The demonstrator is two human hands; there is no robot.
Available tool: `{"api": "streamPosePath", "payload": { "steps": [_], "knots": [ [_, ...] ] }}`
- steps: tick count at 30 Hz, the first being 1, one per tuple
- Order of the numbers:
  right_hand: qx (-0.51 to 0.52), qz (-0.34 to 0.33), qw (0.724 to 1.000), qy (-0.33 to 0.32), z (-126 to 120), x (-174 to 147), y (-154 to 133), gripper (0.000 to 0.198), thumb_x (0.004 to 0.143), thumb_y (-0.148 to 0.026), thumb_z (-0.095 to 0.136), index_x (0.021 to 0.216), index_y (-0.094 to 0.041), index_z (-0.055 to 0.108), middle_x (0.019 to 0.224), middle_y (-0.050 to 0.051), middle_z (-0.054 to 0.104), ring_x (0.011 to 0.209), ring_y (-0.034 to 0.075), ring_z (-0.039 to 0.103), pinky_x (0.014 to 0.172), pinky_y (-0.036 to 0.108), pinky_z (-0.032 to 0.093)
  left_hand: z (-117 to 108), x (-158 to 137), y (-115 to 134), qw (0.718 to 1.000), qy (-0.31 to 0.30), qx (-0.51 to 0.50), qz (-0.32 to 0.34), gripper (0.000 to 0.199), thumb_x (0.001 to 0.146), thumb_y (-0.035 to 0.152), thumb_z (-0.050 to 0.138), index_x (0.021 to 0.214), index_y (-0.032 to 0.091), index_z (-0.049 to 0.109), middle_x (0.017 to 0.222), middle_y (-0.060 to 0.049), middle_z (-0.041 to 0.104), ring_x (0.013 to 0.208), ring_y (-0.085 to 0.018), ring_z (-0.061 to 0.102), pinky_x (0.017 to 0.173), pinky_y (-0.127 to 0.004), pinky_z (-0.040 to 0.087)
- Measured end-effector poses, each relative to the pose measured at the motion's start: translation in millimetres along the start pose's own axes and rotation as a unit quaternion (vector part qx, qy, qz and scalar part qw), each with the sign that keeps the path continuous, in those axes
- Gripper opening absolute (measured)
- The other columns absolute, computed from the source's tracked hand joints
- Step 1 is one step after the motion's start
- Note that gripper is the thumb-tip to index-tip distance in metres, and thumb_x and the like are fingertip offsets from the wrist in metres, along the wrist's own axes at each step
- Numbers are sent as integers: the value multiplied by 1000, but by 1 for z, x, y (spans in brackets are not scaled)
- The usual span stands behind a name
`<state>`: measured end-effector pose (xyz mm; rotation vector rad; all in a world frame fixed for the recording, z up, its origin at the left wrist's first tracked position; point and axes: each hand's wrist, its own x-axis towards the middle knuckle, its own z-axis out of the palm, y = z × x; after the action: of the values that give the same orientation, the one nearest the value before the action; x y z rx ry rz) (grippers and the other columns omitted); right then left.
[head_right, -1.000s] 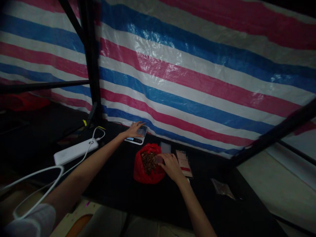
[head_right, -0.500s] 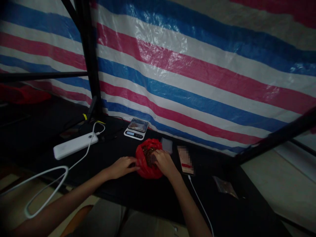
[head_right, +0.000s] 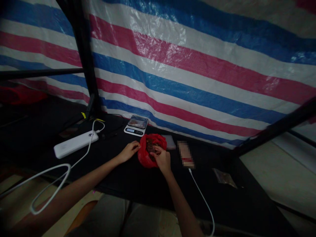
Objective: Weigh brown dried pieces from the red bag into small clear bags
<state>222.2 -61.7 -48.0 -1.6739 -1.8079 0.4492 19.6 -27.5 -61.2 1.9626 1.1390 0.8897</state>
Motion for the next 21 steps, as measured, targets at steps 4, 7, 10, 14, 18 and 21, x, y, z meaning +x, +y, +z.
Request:
{"api": "streamPosePath", "payload": {
  "steps": [4,7,10,14,18,21],
  "knots": [
    [121,-4,992,27,-1,3,2,35,70,-35,58,100,-18,59,98,7,66,82,18,64,72,31,51,-21,14,-3,988,151,-12,-4,26,84,39,40,96,19,51,98,-4,52,87,-15,53,82,-27,40],
    [220,-7,975,32,-6,6,-2,37,65,-33,63,98,-17,60,99,8,66,85,20,62,79,35,48,-48,45,-8,980,188,21,63,32,81,40,46,103,17,46,106,-7,47,98,-17,49,85,-28,40],
    [231,-25,973,15,-11,9,-6,38,65,-31,65,100,-18,60,99,8,66,87,21,62,83,38,46,-70,85,-17,976,106,126,142,45,74,39,57,110,16,44,119,-11,41,114,-22,39,96,-33,31],
    [215,-39,976,1,-14,10,-7,38,62,-29,68,97,-19,61,95,7,67,84,21,62,81,39,47,-78,130,-30,965,-10,230,127,72,57,36,72,117,13,41,128,-19,37,121,-30,32,99,-42,25],
    [208,-49,977,-25,-18,8,-9,36,62,-27,68,97,-21,62,96,6,67,85,22,63,80,39,48,-77,156,-37,954,-109,269,81,78,47,38,77,115,13,48,125,-18,45,118,-34,37,97,-40,27],
    [203,-55,977,-34,-24,6,-8,36,63,-27,67,97,-20,62,97,6,67,85,22,63,81,39,47,-80,165,-38,954,-131,261,74,60,51,40,74,103,15,57,114,-13,56,109,-30,48,90,-34,34]
  ]
}}
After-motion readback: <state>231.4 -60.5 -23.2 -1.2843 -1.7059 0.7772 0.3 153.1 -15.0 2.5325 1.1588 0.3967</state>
